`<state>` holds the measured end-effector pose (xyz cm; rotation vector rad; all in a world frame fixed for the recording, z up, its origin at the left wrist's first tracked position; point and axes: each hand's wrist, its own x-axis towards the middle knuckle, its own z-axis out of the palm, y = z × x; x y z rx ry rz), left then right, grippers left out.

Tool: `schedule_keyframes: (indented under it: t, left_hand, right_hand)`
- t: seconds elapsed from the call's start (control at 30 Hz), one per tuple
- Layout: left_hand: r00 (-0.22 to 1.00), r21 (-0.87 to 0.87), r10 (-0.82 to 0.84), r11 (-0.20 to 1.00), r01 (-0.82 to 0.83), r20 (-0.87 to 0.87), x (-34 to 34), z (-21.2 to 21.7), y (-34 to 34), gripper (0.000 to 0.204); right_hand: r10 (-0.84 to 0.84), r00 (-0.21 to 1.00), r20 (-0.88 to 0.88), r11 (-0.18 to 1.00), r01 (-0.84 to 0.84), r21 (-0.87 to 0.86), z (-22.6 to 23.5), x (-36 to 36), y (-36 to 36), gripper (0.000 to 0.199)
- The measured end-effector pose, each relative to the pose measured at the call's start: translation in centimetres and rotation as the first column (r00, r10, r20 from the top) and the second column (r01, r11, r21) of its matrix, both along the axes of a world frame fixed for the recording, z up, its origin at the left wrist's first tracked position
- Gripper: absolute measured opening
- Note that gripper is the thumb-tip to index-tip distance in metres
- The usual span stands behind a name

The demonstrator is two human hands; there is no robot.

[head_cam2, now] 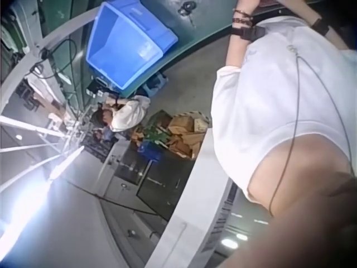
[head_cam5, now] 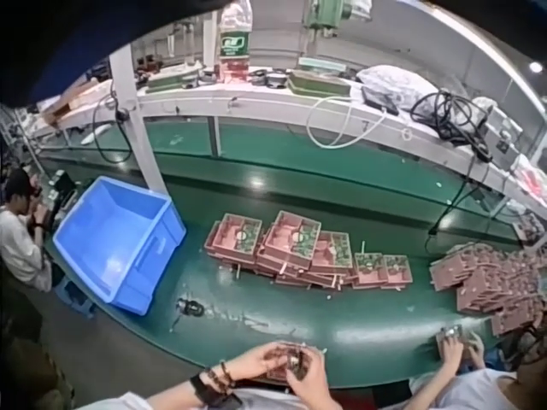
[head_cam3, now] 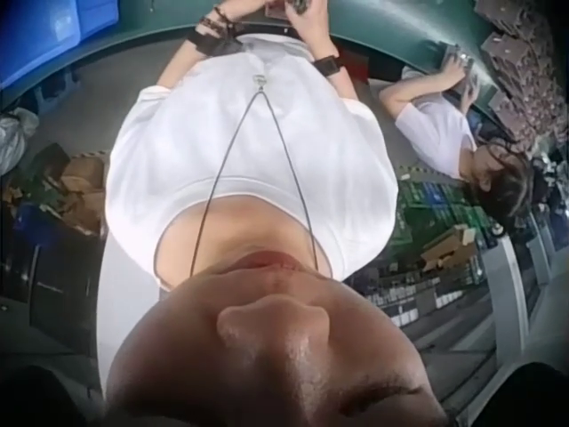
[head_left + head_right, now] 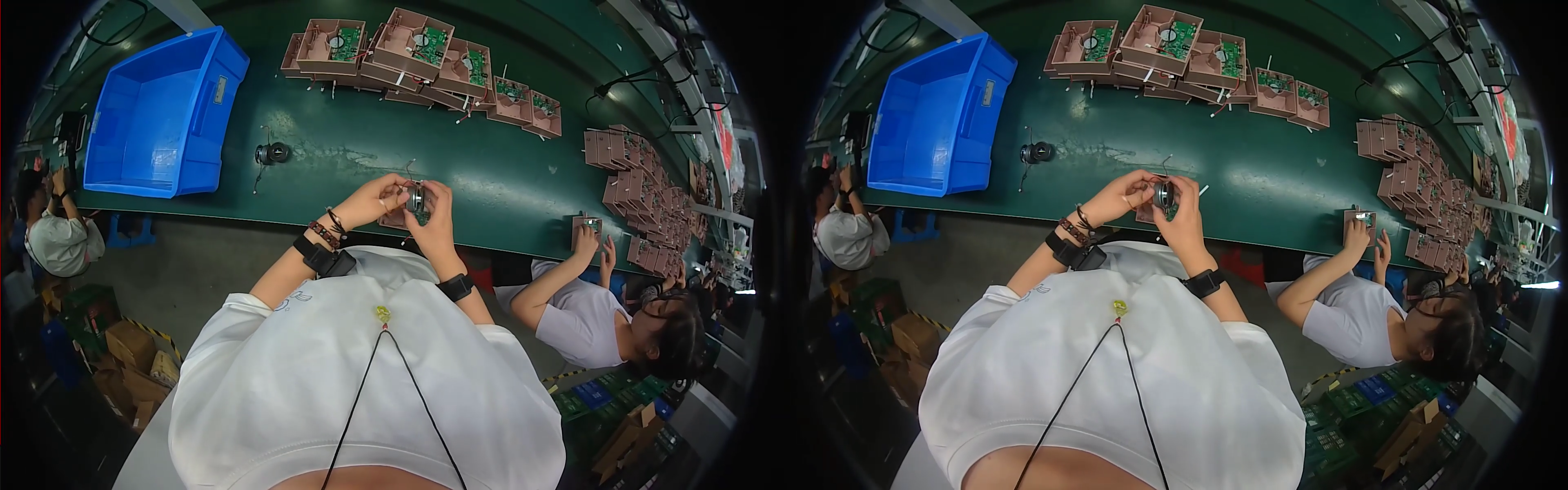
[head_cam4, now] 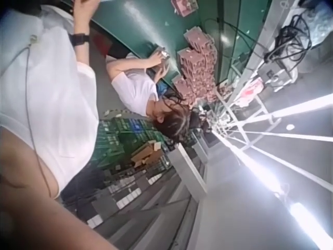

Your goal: The person picks up a speaker and places it into a plastic housing, then connects the speaker wires to the circuit board. After repeating this process with several units, the person moves the assemblies aside and picks up a handheld tool.

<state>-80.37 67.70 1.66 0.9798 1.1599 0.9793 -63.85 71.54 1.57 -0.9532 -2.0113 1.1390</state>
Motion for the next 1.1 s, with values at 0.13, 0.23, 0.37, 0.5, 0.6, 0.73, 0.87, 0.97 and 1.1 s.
schedule_keyframes:
  t: [0.13, 0.23, 0.37, 0.5, 0.6, 0.73, 0.87, 0.97, 1.1]
  left_hand:
    - [0.977, -0.081, 0.021, 0.997, -0.004, 0.211, -0.3, 0.2, 0.4, 0.019]
    - [0.991, -0.063, 0.029, 0.998, -0.02, 0.134, -0.4, 0.2, 0.7, 0.015]
    - [0.974, -0.171, 0.044, 0.985, -0.006, 0.22, -0.5, 0.5, 1.0, 0.013]
    - [0.92, -0.223, 0.148, 0.972, -0.069, 0.362, -0.4, 0.0, 1.2, 0.012]
    - [0.94, -0.234, 0.172, 0.967, -0.104, 0.295, -0.5, -0.3, 1.3, 0.014]
    - [0.931, -0.291, 0.254, 0.941, -0.174, 0.264, 0.2, 0.4, 1.2, 0.015]
    - [0.973, -0.084, 0.137, 0.989, -0.123, 0.186, 0.4, 0.5, 1.2, 0.021]
    - [0.989, -0.25, 0.127, 0.963, -0.103, 0.081, -0.6, -0.7, 2.0, 0.025]
    - [0.965, -0.471, 0.118, 0.882, 0.006, 0.234, -0.1, 1.6, 1.8, 0.031]
  right_hand:
    - [0.076, 0.996, 0.052, 0.986, -0.083, 0.145, 0.9, 0.6, -0.1, 0.057]
    - [0.136, 0.986, 0.097, 0.964, -0.154, 0.215, 1.4, 0.9, 0.0, 0.058]
    - [0.16, 0.978, 0.137, 0.95, -0.19, 0.246, 2.4, 0.9, -0.2, 0.058]
    - [0.106, 0.994, 0.012, 0.994, -0.106, -0.016, 2.2, 0.3, -0.7, 0.052]
    - [0.011, 0.953, -0.303, 0.868, -0.16, -0.471, 1.4, 0.2, -0.6, 0.046]
    - [-0.322, 0.824, -0.466, 0.514, -0.262, -0.817, 0.9, 0.9, -0.3, 0.039]
    - [-0.321, 0.825, -0.465, 0.439, -0.306, -0.845, 0.2, 0.7, -0.2, 0.031]
    - [-0.197, 0.92, -0.338, 0.74, -0.087, -0.667, 0.1, 0.6, -0.3, 0.02]
    - [-0.229, 0.971, 0.066, 0.972, 0.231, -0.032, 1.7, 0.4, 0.3, 0.018]
